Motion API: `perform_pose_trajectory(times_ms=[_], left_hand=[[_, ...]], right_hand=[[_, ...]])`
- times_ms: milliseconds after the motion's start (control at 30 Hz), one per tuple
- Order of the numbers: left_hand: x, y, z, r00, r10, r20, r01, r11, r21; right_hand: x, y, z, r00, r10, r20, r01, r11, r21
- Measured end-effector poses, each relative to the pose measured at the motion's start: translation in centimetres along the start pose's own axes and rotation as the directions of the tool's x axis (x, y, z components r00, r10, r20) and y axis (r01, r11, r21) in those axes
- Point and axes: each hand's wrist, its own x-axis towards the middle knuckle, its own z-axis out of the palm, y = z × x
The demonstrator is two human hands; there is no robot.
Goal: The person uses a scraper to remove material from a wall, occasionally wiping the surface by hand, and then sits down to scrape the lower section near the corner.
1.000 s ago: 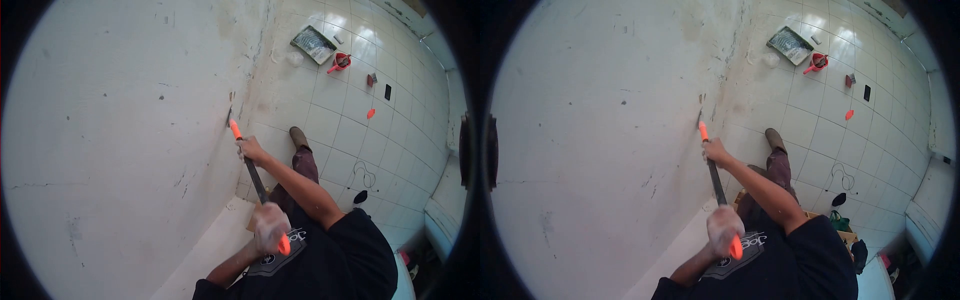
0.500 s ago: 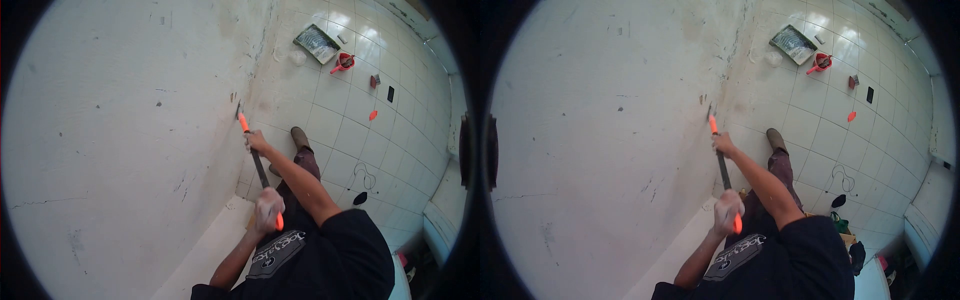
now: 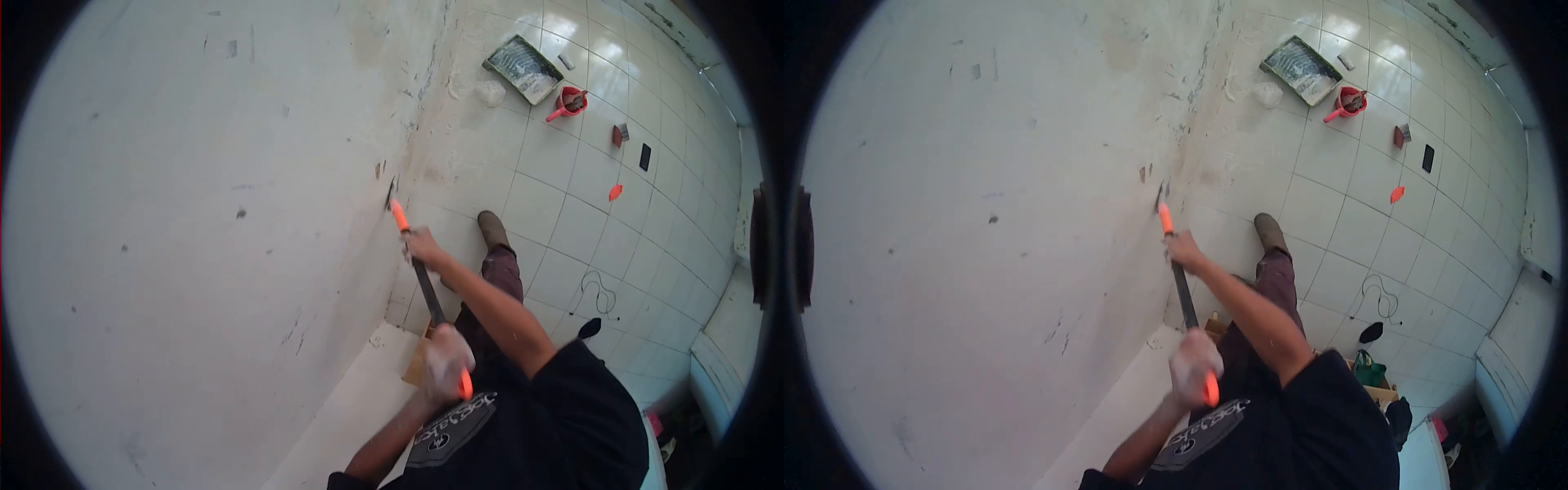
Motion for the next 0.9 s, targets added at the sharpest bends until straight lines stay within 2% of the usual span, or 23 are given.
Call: perform_pose_trajectory(times_ms=[67, 133, 200, 233, 267, 333, 367, 400, 467, 567, 633, 700, 733, 767, 833, 900], left_hand=[[-0.7, 1.2, 1.0, 0.991, 0.113, 0.066, -0.119, 0.988, 0.102], [-0.1, -1.5, 1.1, 0.993, 0.099, 0.064, -0.106, 0.988, 0.114], [1.8, -4.8, 0.8, 0.984, -0.155, 0.092, 0.136, 0.973, 0.187], [3.1, -6.0, 0.7, 0.991, -0.099, 0.091, 0.079, 0.976, 0.203], [3.2, -6.0, 0.9, 0.99, -0.103, 0.091, 0.083, 0.975, 0.204], [2.5, -4.7, 2.2, 0.998, -0.027, 0.054, 0.022, 0.995, 0.097], [2.1, -3.5, 2.9, 0.988, 0.124, 0.097, -0.142, 0.97, 0.197], [1.8, -1.8, 3.5, 0.994, 0.025, 0.109, -0.044, 0.984, 0.175], [1.5, -3.0, 3.8, 0.996, 0.017, 0.084, -0.031, 0.985, 0.167], [3.2, -8.1, 2.6, 0.998, 0.044, 0.046, -0.054, 0.973, 0.222], [4.8, -6.1, 1.3, 0.995, 0.086, 0.044, -0.092, 0.982, 0.162], [4.7, -3.0, 1.8, 0.99, 0.132, 0.043, -0.135, 0.987, 0.083], [4.9, -1.1, 2.1, 0.984, 0.131, 0.124, -0.145, 0.983, 0.112], [5.0, -1.1, 2.3, 0.983, 0.134, 0.128, -0.153, 0.976, 0.156], [5.4, -2.8, 2.5, 0.981, 0.143, 0.128, -0.167, 0.966, 0.199], [6.3, -6.5, 1.6, 0.999, 0.013, 0.04, -0.02, 0.983, 0.181]], right_hand=[[-1.9, -1.1, 0.3, 0.998, 0.066, 0.01, -0.067, 0.997, 0.028], [0.3, 0.5, -1.3, 0.999, 0.038, -0.023, -0.037, 0.999, 0.017], [3.7, 1.0, -3.1, 1.0, 0.024, -0.002, -0.024, 0.998, 0.064], [4.9, 0.7, -3.6, 0.997, 0.082, 0.001, -0.082, 0.991, 0.11], [5.8, 0.5, -3.8, 0.991, 0.136, 0.003, -0.134, 0.978, 0.157], [2.7, -0.5, -3.4, 0.983, 0.181, 0.002, -0.18, 0.976, 0.124], [0.2, -1.7, -3.0, 0.988, 0.153, 0.028, -0.154, 0.985, 0.073], [-1.0, -2.1, -2.8, 0.99, 0.126, 0.056, -0.128, 0.992, 0.024], [0.6, -1.0, -3.6, 0.989, 0.133, 0.069, -0.137, 0.989, 0.055], [5.0, 0.3, -4.7, 0.995, 0.095, 0.024, -0.096, 0.994, 0.053], [5.8, -1.4, -3.7, 0.991, 0.135, -0.01, -0.132, 0.978, 0.163], [2.2, -3.9, -3.0, 0.992, 0.127, -0.004, -0.125, 0.983, 0.138], [0.0, -5.8, -2.5, 0.993, 0.118, 0.007, -0.118, 0.987, 0.109], [-0.9, -6.9, -2.5, 0.992, 0.126, 0.015, -0.126, 0.984, 0.122], [3.0, -5.6, -4.3, 0.997, 0.073, -0.005, -0.072, 0.993, 0.096], [6.0, -4.2, -5.0, 1.0, 0.015, -0.02, -0.014, 0.997, 0.076]])
